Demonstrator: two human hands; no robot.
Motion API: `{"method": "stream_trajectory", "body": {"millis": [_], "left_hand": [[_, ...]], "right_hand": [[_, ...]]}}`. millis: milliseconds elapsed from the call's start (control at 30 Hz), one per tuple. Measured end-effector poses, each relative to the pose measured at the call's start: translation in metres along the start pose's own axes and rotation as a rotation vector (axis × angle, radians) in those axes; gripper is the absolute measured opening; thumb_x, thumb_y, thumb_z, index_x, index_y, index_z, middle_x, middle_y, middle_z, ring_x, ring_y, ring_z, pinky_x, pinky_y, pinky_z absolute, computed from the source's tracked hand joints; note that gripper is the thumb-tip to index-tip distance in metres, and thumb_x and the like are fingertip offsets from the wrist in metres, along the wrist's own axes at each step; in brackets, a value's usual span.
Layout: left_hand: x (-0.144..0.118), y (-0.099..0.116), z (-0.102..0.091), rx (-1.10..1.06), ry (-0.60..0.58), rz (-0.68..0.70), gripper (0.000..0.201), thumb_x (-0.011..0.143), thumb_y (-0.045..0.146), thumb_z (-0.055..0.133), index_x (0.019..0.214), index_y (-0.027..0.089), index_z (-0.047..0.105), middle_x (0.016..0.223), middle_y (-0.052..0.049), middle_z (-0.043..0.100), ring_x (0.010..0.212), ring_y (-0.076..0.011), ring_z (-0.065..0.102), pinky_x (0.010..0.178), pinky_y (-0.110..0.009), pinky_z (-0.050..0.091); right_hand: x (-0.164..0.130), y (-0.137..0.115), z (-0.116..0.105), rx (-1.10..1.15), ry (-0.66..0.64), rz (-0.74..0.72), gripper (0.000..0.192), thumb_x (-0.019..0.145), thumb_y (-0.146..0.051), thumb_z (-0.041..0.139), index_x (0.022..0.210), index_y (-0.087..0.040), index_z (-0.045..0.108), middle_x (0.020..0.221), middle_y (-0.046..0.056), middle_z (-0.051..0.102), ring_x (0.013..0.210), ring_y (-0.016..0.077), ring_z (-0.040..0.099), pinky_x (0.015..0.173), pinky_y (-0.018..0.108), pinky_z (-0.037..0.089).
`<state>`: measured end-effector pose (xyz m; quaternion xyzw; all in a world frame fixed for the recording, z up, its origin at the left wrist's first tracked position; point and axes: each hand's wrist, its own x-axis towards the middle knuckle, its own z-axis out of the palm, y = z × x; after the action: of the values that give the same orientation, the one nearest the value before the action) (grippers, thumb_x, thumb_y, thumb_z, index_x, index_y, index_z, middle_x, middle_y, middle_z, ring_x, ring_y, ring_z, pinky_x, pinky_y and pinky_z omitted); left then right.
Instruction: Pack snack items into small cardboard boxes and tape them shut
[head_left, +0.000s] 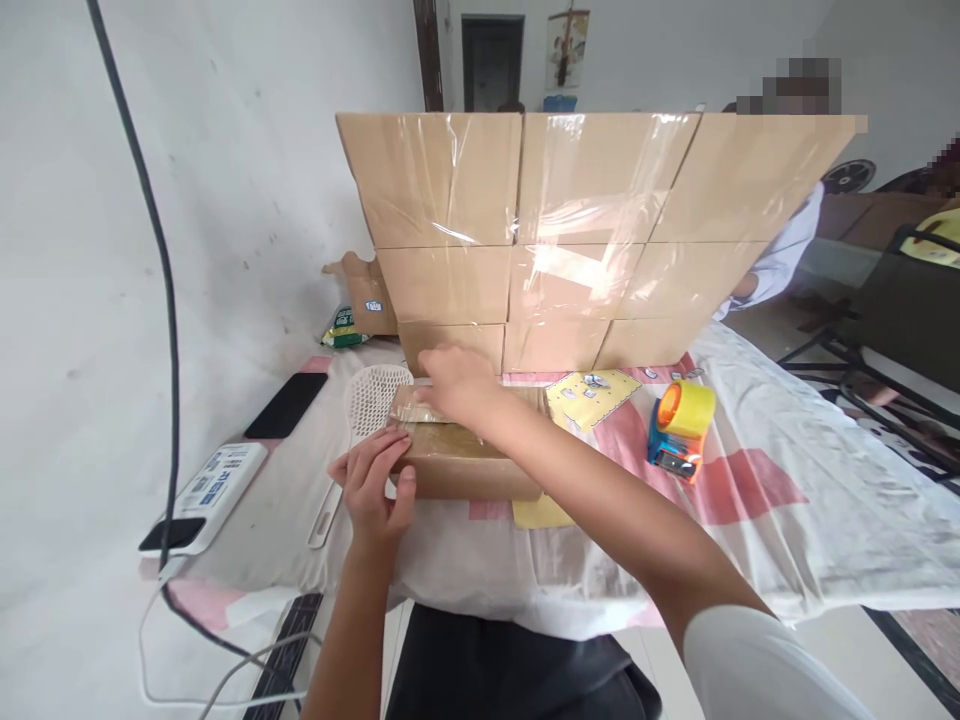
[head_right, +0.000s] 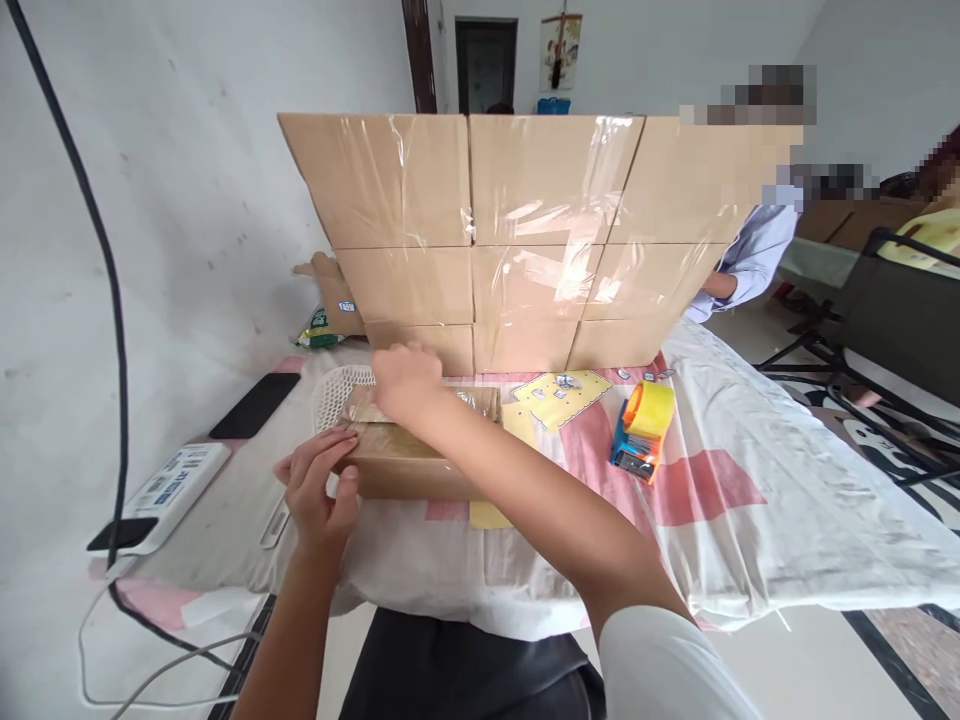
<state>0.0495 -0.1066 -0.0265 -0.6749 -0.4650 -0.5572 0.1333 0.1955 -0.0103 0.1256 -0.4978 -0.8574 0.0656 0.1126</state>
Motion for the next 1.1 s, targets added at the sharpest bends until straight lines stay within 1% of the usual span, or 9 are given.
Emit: {"method": "stream_trajectory", "body": {"millis": [67, 133, 200, 300, 400, 600, 767, 1033, 1100], "left_hand": [[0.002, 0.003, -0.002, -0.014, -0.034, -0.031, 0.037, 0.1, 0.037, 0.037, 0.11, 0.02, 0.069, 0.114, -0.013, 0.072, 0.114, -0.0298, 0.064, 0.1, -0.047, 0.033], [0.004, 0.004, -0.004, -0.021, -0.067, -0.046, 0.05, 0.103, 0.041, 0.025, 0.11, 0.02, 0.07, 0.115, -0.013, 0.071, 0.114, -0.0293, 0.063, 0.101, -0.047, 0.032], [0.002, 0.002, -0.003, -0.036, -0.063, -0.03, 0.059, 0.105, 0.045, 0.018, 0.11, 0.019, 0.07, 0.115, -0.013, 0.071, 0.114, -0.0289, 0.063, 0.103, -0.047, 0.033], [-0.007, -0.004, 0.002, -0.058, -0.01, 0.013, 0.058, 0.105, 0.048, 0.02, 0.12, 0.018, 0.067, 0.122, -0.015, 0.067, 0.123, -0.0303, 0.06, 0.107, -0.048, 0.036], [-0.018, -0.01, 0.01, -0.068, 0.015, 0.014, 0.056, 0.104, 0.053, 0.027, 0.134, 0.018, 0.059, 0.135, -0.018, 0.057, 0.136, -0.0329, 0.05, 0.112, -0.051, 0.038], [-0.022, -0.011, 0.013, -0.07, 0.042, 0.028, 0.05, 0.104, 0.047, 0.033, 0.136, 0.018, 0.059, 0.138, -0.018, 0.056, 0.138, -0.0342, 0.049, 0.116, -0.057, 0.037], [-0.017, -0.009, 0.015, -0.044, 0.077, 0.05, 0.047, 0.102, 0.043, 0.04, 0.134, 0.016, 0.062, 0.13, -0.019, 0.059, 0.133, -0.0359, 0.053, 0.113, -0.06, 0.04], [-0.012, -0.004, 0.02, -0.018, 0.142, 0.057, 0.044, 0.101, 0.043, 0.043, 0.123, 0.012, 0.065, 0.124, -0.02, 0.061, 0.128, -0.0356, 0.056, 0.111, -0.061, 0.042], [-0.012, -0.003, 0.021, -0.011, 0.151, 0.063, 0.045, 0.101, 0.044, 0.042, 0.122, 0.012, 0.065, 0.124, -0.02, 0.061, 0.127, -0.0354, 0.057, 0.11, -0.061, 0.044]], "right_hand": [[-0.005, 0.034, -0.011, 0.047, 0.104, 0.071, 0.025, 0.09, -0.022, 0.064, 0.113, -0.016, 0.071, 0.115, 0.013, 0.073, 0.105, 0.027, 0.066, 0.081, 0.033, 0.049], [-0.016, 0.086, -0.018, 0.187, 0.176, 0.174, 0.028, 0.093, -0.023, 0.059, 0.117, -0.018, 0.071, 0.112, 0.008, 0.075, 0.099, 0.0212, 0.068, 0.079, 0.028, 0.05], [-0.034, 0.146, -0.017, 0.186, 0.191, 0.391, 0.028, 0.094, -0.023, 0.056, 0.116, -0.022, 0.072, 0.113, 0.005, 0.075, 0.1, 0.0177, 0.069, 0.08, 0.024, 0.05], [-0.064, 0.222, 0.0, 0.11, 0.162, 0.59, 0.033, 0.092, -0.013, 0.05, 0.113, -0.015, 0.075, 0.116, 0.012, 0.075, 0.105, 0.0232, 0.068, 0.085, 0.028, 0.051], [-0.083, 0.265, 0.027, 0.061, 0.096, 0.686, 0.042, 0.088, -0.005, 0.049, 0.121, -0.015, 0.073, 0.124, 0.013, 0.073, 0.113, 0.025, 0.067, 0.091, 0.03, 0.051], [-0.076, 0.281, 0.06, 0.012, 0.0, 0.727, 0.054, 0.093, -0.007, 0.045, 0.143, -0.023, 0.06, 0.142, 0.016, 0.058, 0.121, 0.0262, 0.063, 0.097, 0.035, 0.049], [-0.067, 0.283, 0.063, -0.022, -0.022, 0.714, 0.044, 0.092, -0.007, 0.048, 0.129, -0.022, 0.068, 0.132, 0.019, 0.059, 0.113, 0.0286, 0.065, 0.088, 0.037, 0.051], [-0.068, 0.277, 0.054, 0.005, 0.171, 0.599, 0.029, 0.097, -0.012, 0.045, 0.108, -0.017, 0.071, 0.121, 0.015, 0.066, 0.104, 0.0254, 0.066, 0.08, 0.031, 0.047], [-0.073, 0.27, 0.046, 0.042, 0.238, 0.477, 0.028, 0.1, -0.017, 0.044, 0.109, -0.019, 0.07, 0.12, 0.012, 0.067, 0.104, 0.0227, 0.065, 0.08, 0.03, 0.046]]}}
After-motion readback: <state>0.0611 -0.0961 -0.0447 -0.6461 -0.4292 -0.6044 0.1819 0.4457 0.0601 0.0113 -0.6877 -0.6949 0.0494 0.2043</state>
